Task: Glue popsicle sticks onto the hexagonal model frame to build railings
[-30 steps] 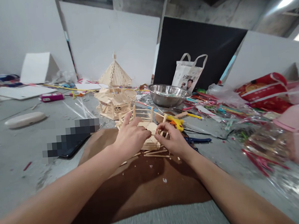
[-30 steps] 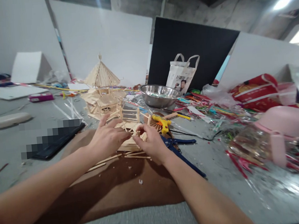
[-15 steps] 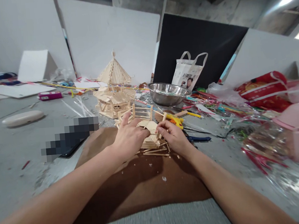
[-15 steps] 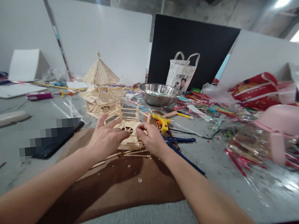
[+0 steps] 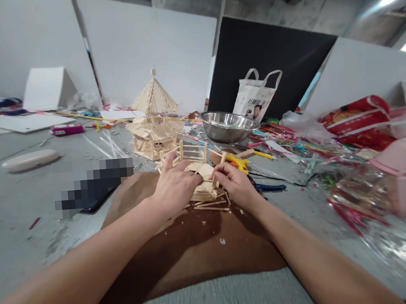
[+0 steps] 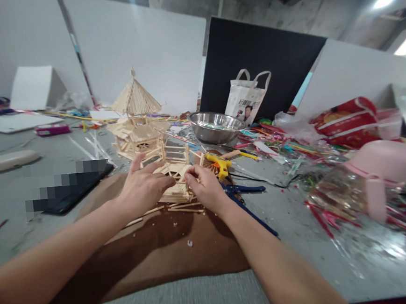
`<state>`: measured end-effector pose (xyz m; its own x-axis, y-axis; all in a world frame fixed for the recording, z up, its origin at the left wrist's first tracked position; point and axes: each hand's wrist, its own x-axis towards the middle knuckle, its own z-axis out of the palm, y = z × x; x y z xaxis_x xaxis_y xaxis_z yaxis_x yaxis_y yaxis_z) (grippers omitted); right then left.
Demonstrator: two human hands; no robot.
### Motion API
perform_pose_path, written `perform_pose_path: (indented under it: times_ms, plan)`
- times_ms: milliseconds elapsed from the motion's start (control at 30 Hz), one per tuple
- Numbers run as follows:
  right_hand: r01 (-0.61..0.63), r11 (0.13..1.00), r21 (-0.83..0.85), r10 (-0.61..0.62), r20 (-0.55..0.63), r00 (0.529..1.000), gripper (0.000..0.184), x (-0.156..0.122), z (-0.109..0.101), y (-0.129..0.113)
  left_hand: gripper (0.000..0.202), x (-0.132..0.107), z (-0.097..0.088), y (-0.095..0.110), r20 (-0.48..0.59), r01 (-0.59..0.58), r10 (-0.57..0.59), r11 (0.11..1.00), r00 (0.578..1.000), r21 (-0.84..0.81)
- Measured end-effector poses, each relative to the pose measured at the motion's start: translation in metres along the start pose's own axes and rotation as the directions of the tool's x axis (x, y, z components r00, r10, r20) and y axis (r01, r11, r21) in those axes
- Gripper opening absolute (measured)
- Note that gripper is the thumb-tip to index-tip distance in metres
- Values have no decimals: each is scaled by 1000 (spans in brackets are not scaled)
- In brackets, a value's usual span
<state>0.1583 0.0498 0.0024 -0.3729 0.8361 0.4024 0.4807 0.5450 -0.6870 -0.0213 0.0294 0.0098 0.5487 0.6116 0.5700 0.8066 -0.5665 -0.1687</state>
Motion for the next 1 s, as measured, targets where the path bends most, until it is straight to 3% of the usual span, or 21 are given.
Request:
perform_pose_path:
  times_ms: [1000]
  plan:
    - [15,999,50,-15,-10,1000,14,-1,2,2,22,0,3,-1,-43,9,-11,999,999,-31]
